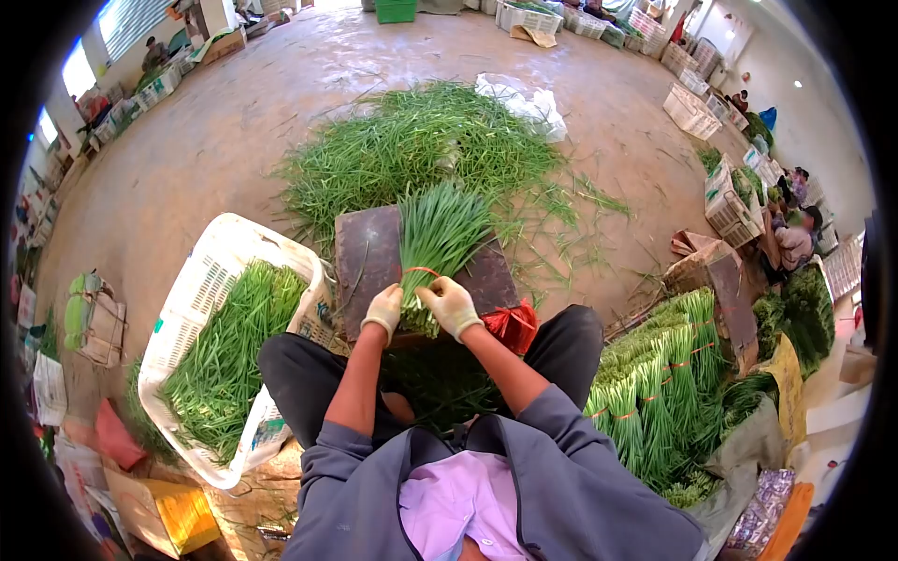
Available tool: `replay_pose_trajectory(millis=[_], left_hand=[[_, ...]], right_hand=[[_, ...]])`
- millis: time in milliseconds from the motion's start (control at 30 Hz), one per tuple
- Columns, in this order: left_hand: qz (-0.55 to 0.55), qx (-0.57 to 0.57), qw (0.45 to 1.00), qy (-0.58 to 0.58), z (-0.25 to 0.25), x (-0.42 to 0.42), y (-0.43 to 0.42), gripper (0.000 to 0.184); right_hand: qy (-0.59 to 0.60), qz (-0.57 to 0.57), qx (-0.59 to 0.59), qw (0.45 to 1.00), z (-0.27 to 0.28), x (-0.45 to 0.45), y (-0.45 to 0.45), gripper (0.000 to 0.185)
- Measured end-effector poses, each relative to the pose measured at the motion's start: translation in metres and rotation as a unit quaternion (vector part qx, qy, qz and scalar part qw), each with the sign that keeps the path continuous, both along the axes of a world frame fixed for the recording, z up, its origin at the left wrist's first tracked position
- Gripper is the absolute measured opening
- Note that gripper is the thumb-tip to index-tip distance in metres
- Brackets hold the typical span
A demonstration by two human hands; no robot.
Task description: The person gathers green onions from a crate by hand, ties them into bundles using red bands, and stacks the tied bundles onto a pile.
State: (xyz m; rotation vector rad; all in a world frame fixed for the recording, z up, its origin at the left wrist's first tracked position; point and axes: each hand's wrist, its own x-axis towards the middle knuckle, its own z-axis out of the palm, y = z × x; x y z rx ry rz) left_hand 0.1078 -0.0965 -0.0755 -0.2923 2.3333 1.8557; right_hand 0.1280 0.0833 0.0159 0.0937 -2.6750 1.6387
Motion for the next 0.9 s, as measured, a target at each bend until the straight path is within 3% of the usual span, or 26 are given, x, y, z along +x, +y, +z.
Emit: replay_pose_trajectory(millis=[67,133,167,400,500,567,600,767,800,833,867,900], left_hand=[[-0.041,-0.028,0.998,0.025,0.032,0.017,0.018,0.048],[-0.056,-0.094,0.992,0.069,0.031,0.028,0.03,0.048],[-0.031,-0.137,0.987,0.077,0.029,0.036,0.036,0.048],[-0.061,-0.116,0.979,0.156,0.04,0.047,0.057,0.046],[-0.074,-0.154,0.965,0.197,0.032,0.055,0.072,0.047],[-0.093,-0.187,0.951,0.226,0.022,0.055,0.081,0.05],[-0.1,-0.215,0.943,0.232,0.023,0.056,0.085,0.053],[-0.087,-0.216,0.935,0.269,0.021,0.052,0.087,0.054],[-0.05,-0.008,0.973,0.226,0.02,0.046,0.083,0.053],[-0.011,0.2,0.965,0.171,0.025,0.04,0.076,0.053],[0.037,0.214,0.964,0.153,0.031,0.03,0.064,0.051],[0.088,0.356,0.926,0.087,0.048,0.03,0.056,0.049]], right_hand=[[-0.031,0.0,0.063,0.998,0.001,0.0,-0.006,0.037],[-0.035,0.003,0.105,0.994,-0.018,0.002,-0.005,0.036],[-0.04,-0.001,0.086,0.995,-0.027,0.005,0.001,0.036],[-0.063,-0.058,0.072,0.994,-0.027,0.014,0.033,0.042],[-0.065,-0.07,0.054,0.994,-0.056,0.018,0.046,0.043],[-0.183,-0.091,-0.046,0.978,-0.064,0.021,0.056,0.042],[-0.182,-0.086,-0.084,0.976,-0.06,0.025,0.058,0.041],[-0.229,-0.067,-0.066,0.969,-0.033,0.024,0.068,0.042],[-0.233,-0.068,-0.041,0.969,-0.027,0.023,0.071,0.043],[-0.238,-0.069,-0.016,0.969,-0.021,0.023,0.073,0.044],[-0.247,-0.075,-0.025,0.966,-0.016,0.024,0.075,0.046],[-0.244,-0.067,-0.017,0.967,-0.021,0.022,0.078,0.048]])
